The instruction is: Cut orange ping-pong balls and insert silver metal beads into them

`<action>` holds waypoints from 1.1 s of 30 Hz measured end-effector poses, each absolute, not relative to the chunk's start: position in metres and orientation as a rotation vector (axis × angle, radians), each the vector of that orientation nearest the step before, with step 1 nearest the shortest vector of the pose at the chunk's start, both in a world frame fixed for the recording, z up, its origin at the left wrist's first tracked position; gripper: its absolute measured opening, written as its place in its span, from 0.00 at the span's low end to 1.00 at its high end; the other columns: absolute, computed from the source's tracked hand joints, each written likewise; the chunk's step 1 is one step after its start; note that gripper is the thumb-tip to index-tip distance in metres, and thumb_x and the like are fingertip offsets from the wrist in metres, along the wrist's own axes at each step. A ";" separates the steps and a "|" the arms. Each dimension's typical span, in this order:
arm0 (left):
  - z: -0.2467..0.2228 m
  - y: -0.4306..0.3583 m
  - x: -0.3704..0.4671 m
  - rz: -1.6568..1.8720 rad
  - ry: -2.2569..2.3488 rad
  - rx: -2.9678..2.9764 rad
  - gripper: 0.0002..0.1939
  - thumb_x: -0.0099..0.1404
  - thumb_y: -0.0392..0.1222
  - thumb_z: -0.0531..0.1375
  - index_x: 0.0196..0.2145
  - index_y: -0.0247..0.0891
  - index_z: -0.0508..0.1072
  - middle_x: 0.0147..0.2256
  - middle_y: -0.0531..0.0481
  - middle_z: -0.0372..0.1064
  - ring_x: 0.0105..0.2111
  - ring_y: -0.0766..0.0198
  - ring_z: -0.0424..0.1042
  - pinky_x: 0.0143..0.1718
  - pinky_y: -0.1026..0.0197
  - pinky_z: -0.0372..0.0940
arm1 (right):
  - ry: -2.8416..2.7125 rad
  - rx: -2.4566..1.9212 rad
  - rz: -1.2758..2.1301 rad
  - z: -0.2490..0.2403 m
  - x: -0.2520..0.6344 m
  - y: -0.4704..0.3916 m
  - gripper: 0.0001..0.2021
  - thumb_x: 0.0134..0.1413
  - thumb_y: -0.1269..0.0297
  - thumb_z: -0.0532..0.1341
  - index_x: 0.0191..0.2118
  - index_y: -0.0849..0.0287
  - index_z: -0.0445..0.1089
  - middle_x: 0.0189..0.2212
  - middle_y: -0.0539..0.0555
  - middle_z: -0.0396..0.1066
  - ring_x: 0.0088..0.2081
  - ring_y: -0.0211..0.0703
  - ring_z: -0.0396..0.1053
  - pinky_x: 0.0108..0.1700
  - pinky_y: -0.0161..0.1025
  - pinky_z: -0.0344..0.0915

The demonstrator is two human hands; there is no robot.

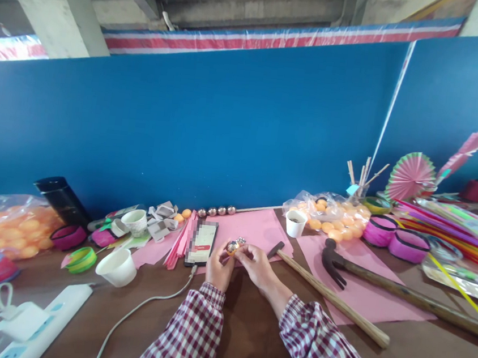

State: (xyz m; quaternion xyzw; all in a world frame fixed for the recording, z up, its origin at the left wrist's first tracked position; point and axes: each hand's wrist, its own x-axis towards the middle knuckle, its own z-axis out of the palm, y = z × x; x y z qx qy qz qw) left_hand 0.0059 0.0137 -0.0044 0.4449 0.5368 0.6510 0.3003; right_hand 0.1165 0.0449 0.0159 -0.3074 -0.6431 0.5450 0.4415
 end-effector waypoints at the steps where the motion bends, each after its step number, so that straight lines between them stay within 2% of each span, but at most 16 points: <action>1: -0.005 0.014 0.006 1.729 1.427 1.192 0.23 0.52 0.34 0.58 0.48 0.34 0.65 0.44 0.40 0.66 0.43 0.57 0.68 0.41 0.57 0.65 | -1.600 -0.761 1.348 0.015 0.117 0.045 0.14 0.46 0.54 0.58 0.28 0.63 0.69 0.28 0.53 0.69 0.30 0.38 0.64 0.35 0.36 0.60; 16: 0.001 0.010 0.008 1.761 1.447 1.281 0.21 0.51 0.31 0.56 0.46 0.35 0.66 0.46 0.41 0.64 0.43 0.59 0.67 0.42 0.58 0.65 | -1.535 -0.714 1.505 0.019 0.118 0.045 0.16 0.42 0.52 0.61 0.26 0.63 0.69 0.25 0.51 0.68 0.30 0.38 0.63 0.36 0.37 0.61; 23: 0.004 0.008 0.009 1.745 1.477 1.297 0.21 0.51 0.30 0.55 0.45 0.35 0.67 0.47 0.41 0.63 0.44 0.60 0.67 0.42 0.58 0.65 | -1.503 -0.712 1.555 0.015 0.118 0.046 0.18 0.40 0.50 0.61 0.28 0.63 0.70 0.27 0.52 0.69 0.32 0.40 0.64 0.40 0.40 0.60; 33: 0.003 0.008 0.008 1.745 1.541 1.307 0.21 0.51 0.30 0.55 0.44 0.35 0.68 0.45 0.41 0.65 0.42 0.60 0.68 0.40 0.59 0.66 | -1.435 -0.698 1.605 0.012 0.118 0.046 0.15 0.40 0.53 0.62 0.28 0.61 0.68 0.28 0.52 0.69 0.32 0.40 0.65 0.40 0.39 0.60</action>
